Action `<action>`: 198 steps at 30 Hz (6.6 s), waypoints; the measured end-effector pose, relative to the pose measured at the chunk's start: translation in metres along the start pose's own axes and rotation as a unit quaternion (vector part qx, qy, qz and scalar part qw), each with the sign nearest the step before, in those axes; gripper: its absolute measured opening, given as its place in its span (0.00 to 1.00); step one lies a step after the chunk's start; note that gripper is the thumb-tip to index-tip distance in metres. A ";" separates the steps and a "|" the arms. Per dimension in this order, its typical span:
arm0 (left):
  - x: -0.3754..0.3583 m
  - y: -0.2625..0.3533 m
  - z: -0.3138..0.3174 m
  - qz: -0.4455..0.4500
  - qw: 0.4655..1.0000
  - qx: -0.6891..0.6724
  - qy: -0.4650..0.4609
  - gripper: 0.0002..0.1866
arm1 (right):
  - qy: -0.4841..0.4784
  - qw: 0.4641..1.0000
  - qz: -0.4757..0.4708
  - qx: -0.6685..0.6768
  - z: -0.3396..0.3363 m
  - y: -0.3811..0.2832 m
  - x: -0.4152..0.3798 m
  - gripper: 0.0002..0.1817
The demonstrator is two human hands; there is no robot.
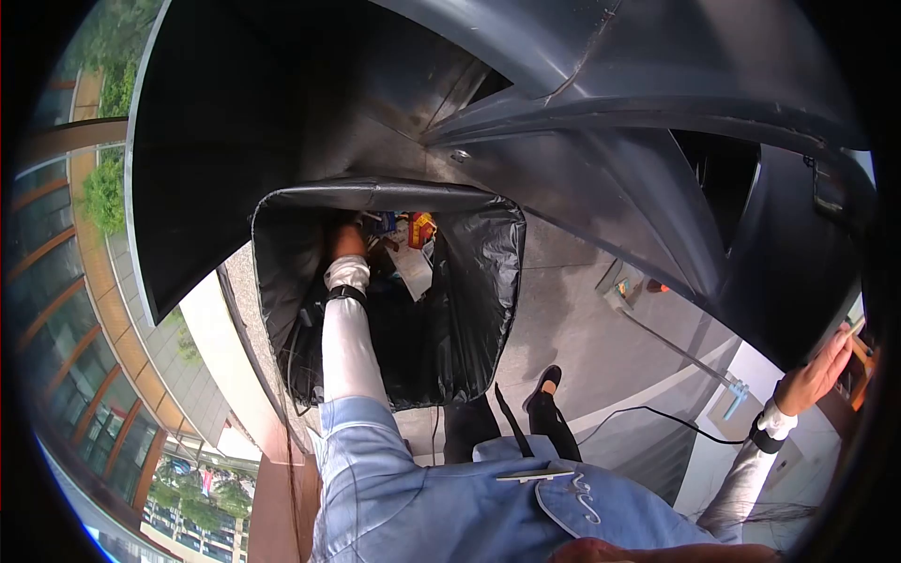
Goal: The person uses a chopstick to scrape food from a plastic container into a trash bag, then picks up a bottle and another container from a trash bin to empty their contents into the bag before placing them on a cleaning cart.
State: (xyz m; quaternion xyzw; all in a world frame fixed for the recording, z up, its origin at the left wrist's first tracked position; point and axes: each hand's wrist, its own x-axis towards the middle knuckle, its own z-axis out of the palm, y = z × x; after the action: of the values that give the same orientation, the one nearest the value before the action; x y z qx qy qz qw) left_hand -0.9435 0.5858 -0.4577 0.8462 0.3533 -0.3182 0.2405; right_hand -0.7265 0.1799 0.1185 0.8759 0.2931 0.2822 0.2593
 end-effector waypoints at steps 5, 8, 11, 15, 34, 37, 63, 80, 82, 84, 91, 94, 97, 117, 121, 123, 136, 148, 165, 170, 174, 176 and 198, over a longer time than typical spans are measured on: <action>-0.021 -0.007 -0.020 -0.004 1.000 -0.001 0.014 0.08 | -0.013 0.852 0.293 0.434 -0.004 -0.048 0.028 0.15; -0.039 -0.005 -0.038 -0.014 0.997 0.008 0.071 0.07 | -0.014 0.897 0.247 0.365 -0.006 -0.051 0.032 0.14; -0.046 -0.012 -0.052 -0.039 0.995 -0.038 0.082 0.07 | -0.007 0.900 0.229 0.371 -0.006 -0.051 0.032 0.14; -0.087 0.003 -0.100 -0.049 0.997 -0.043 0.051 0.12 | 0.015 0.856 0.241 0.458 -0.001 -0.044 0.026 0.12; -0.197 -0.028 -0.186 -0.060 0.965 -0.255 -0.004 0.15 | 0.106 0.873 0.231 0.417 -0.008 -0.048 0.028 0.12; -0.220 -0.030 -0.199 -0.078 0.951 -0.296 -0.044 0.20 | 0.132 0.870 0.221 0.421 -0.002 -0.044 0.026 0.12; -0.439 0.107 -0.088 0.022 0.843 -0.506 -0.180 0.25 | 0.034 0.561 0.483 0.671 -0.027 0.038 -0.391 0.15; -0.479 0.405 -0.017 0.147 0.796 -0.490 -0.324 0.18 | 0.003 0.458 0.718 0.524 -0.058 0.024 -0.570 0.13; -0.466 0.445 -0.025 0.161 0.798 -0.491 -0.312 0.18 | 0.007 0.448 0.734 0.511 -0.053 0.030 -0.563 0.13; -0.448 0.484 -0.037 0.175 0.795 -0.497 -0.300 0.17 | 0.005 0.452 0.743 0.494 -0.053 0.039 -0.553 0.13; -0.379 0.623 -0.081 0.198 0.801 -0.516 -0.231 0.05 | 0.005 0.418 0.780 0.465 -0.030 0.064 -0.512 0.12; -0.346 0.667 -0.078 0.145 0.792 -0.549 -0.224 0.02 | 0.008 0.414 0.793 0.447 -0.019 0.072 -0.496 0.12; -0.312 0.700 -0.069 0.118 0.794 -0.557 -0.215 0.03 | 0.011 0.408 0.805 0.430 -0.012 0.080 -0.479 0.12; -0.287 0.727 -0.039 0.013 0.778 -0.573 -0.256 0.17 | -0.081 0.419 0.786 0.447 0.045 0.110 -0.411 0.14; -0.320 0.695 -0.056 0.091 0.723 -0.633 -0.261 0.09 | -0.092 0.429 0.731 0.523 0.070 0.116 -0.400 0.13; -0.338 0.675 -0.061 0.090 0.708 -0.647 -0.268 0.10 | -0.075 0.413 0.724 0.547 0.089 0.112 -0.404 0.12; -0.414 0.489 -0.023 -0.045 0.735 -0.656 -0.165 0.09 | -0.142 0.541 0.507 0.656 0.194 0.161 -0.337 0.11; -0.437 0.294 -0.020 -0.181 0.629 -0.756 -0.003 0.07 | -0.239 0.651 0.240 0.679 0.166 0.126 -0.309 0.10; -0.355 0.006 -0.125 -0.170 0.623 -0.754 0.117 0.12 | -0.025 0.747 0.034 0.663 -0.078 -0.043 -0.003 0.09; -0.330 -0.024 -0.124 -0.161 0.652 -0.725 0.155 0.13 | 0.063 0.793 0.097 0.599 -0.054 -0.061 0.043 0.12; -0.330 -0.030 -0.115 -0.149 0.693 -0.672 0.216 0.14 | 0.042 0.797 0.164 0.580 -0.021 -0.067 0.043 0.16; -0.325 -0.021 -0.105 -0.135 0.724 -0.653 0.175 0.12 | 0.043 0.798 0.178 0.574 -0.018 -0.068 0.043 0.16; -0.121 0.077 -0.087 0.010 0.972 -0.065 -0.224 0.18 | 0.012 0.832 0.277 0.480 -0.019 -0.075 0.055 0.17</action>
State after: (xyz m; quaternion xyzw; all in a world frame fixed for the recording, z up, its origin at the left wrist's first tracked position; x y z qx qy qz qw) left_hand -0.9200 0.5384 -0.2984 0.7393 0.3017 -0.4736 0.3716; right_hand -0.7298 0.2738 0.1041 0.9313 0.1396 0.1763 -0.2865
